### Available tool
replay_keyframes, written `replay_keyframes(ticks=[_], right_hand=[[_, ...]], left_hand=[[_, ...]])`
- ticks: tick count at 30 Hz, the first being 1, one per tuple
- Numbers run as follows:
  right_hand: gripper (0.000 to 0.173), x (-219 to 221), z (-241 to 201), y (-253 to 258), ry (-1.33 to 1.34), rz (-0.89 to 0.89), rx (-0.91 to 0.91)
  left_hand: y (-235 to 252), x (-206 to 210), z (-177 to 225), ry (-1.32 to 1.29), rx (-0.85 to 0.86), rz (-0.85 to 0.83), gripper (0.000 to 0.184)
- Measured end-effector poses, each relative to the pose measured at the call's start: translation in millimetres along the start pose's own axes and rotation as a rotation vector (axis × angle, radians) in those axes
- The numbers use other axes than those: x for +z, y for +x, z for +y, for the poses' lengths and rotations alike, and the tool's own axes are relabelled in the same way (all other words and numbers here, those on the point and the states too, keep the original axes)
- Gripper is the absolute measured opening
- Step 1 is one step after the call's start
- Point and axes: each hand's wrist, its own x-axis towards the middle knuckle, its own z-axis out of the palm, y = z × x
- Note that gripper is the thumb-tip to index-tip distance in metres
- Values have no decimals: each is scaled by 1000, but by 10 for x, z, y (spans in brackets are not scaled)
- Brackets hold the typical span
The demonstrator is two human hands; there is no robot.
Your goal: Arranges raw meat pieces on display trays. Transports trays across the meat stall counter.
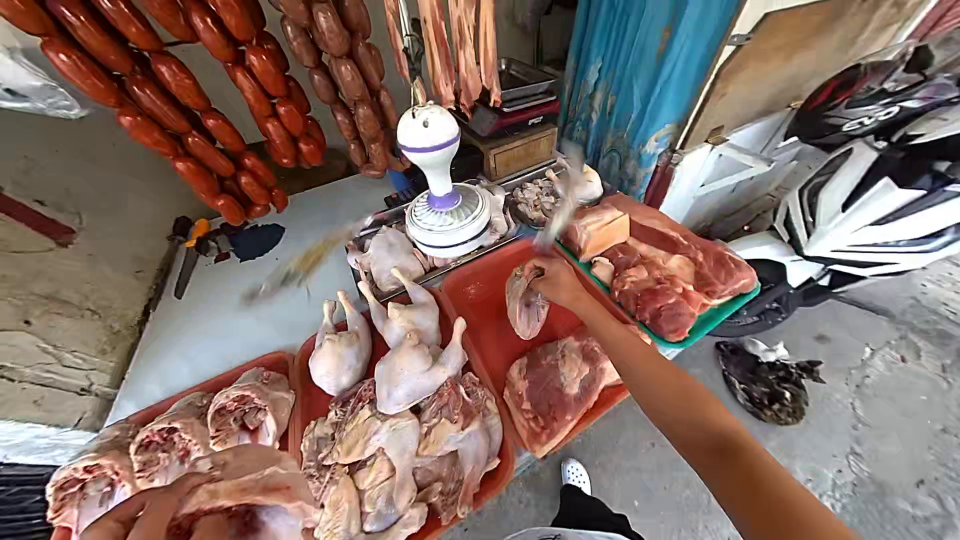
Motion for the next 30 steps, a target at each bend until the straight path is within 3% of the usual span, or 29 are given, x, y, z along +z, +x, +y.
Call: replay_keyframes(ticks=[5, 11, 14, 19, 22, 26, 30], right_hand=[[21, -405, 705, 590, -71, -137, -25], [21, -535, 1064, 1157, 42, -199, -108], [23, -506, 1056, 1326, -27, -224, -128], [25, -361, 868, 1428, -191, -376, -139], [27, -164, 1176, 1414, -198, -321, -258], [36, -69, 1289, 1049, -251, -80, -416], [39, -111, 664, 293, -146, -93, -379]], left_hand=[[103, 874, 1297, -246, -13, 47, 29], [461, 2096, 2550, -421, -21, 31, 30], [755, 2639, 3003, -488, -2, -114, 30], [1273, 3371, 3527, -350, 153, -279, 29], [1345, 3763, 3657, -261, 210, -480, 42], [949, 3613, 3562, -443, 145, -328, 47], [268, 2692, 3099, -661, 81, -345, 46]])
